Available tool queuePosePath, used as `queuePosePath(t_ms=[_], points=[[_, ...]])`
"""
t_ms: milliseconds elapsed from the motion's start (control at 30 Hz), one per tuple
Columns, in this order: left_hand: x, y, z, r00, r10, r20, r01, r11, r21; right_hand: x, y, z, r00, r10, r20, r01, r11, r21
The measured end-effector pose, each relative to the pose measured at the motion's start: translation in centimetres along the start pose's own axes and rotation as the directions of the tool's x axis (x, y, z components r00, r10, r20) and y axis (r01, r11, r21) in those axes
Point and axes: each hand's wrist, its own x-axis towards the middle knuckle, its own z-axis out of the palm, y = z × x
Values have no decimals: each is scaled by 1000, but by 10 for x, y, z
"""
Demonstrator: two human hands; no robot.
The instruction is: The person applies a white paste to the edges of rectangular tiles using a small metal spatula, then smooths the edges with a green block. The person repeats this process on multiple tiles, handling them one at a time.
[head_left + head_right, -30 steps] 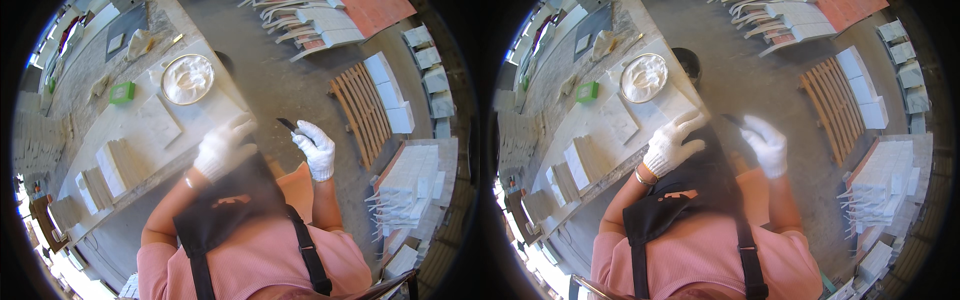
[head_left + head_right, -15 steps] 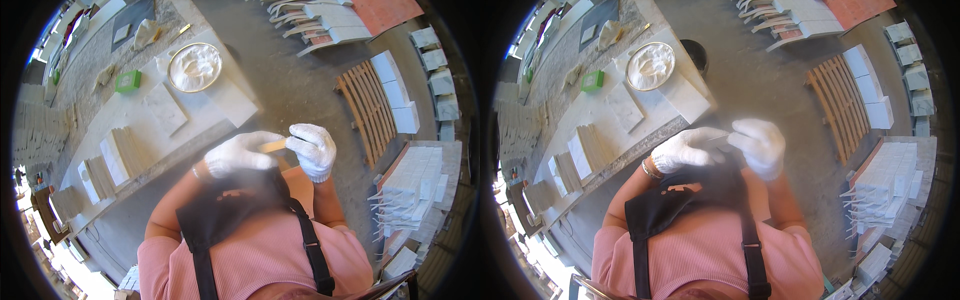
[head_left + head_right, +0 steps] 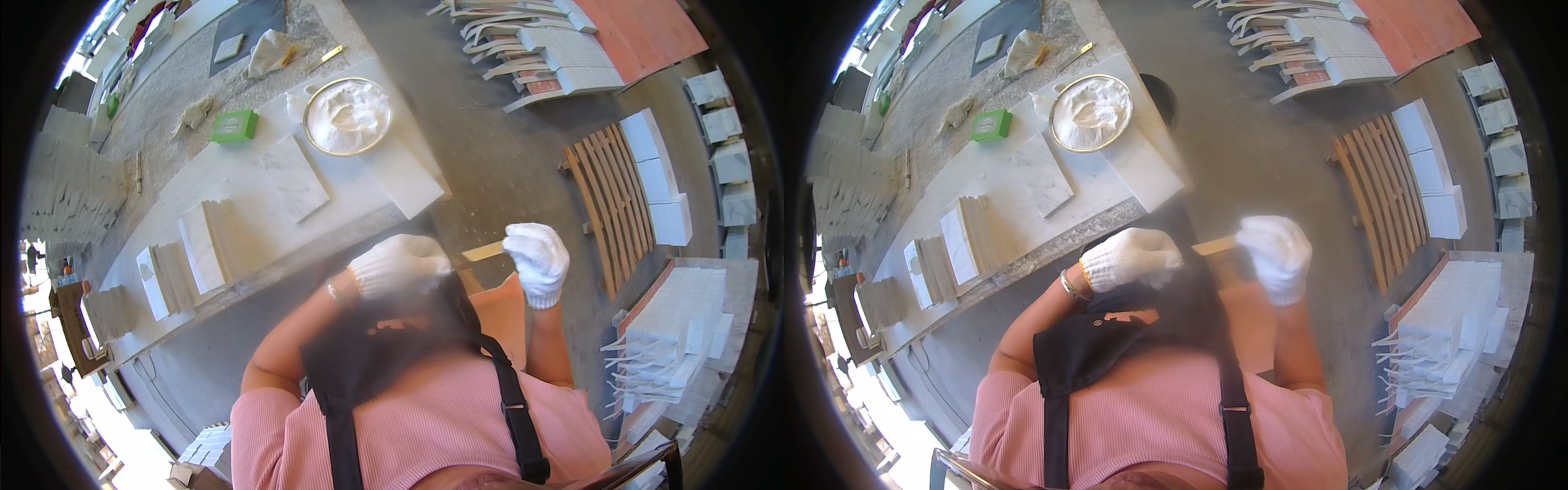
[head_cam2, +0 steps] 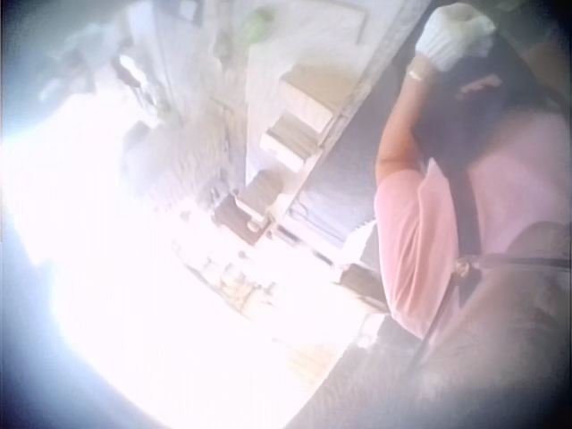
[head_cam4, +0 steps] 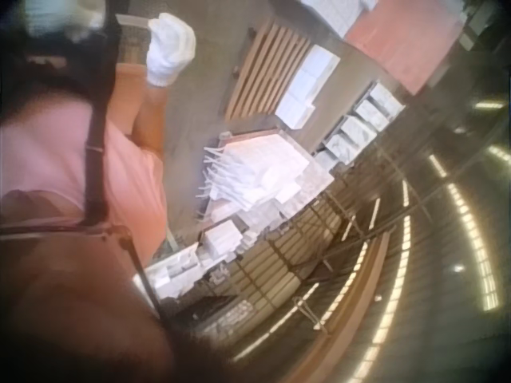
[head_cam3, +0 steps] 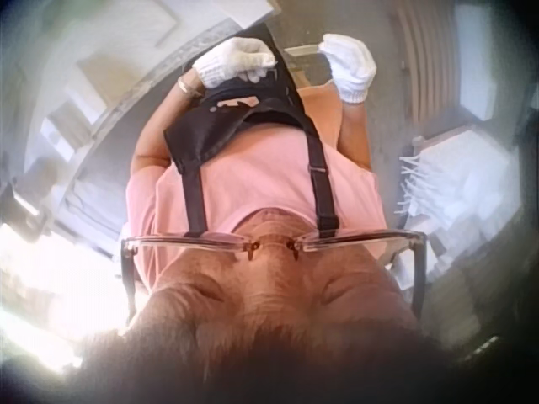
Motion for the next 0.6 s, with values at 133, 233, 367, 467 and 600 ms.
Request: queuePosePath(t_ms=[133,233,367,467,600], points=[[-11,-14,-19,939,62,-339,-3,985,172,-12,14,10,777,629,43,-589,700,405],[-5,-21,-32,787,476,-392,17,620,785,-13,15,26,564,783,261,-764,375,525],[28,-27,-43,718,669,-192,37,239,970,-7,14,56,474,794,381,-792,196,578],[53,-32,-48,742,661,-109,-2,165,986,-5,17,73,442,781,442,-787,101,609],[63,-37,-51,680,733,-26,-71,101,992,-6,19,78,429,793,433,-792,99,602]])
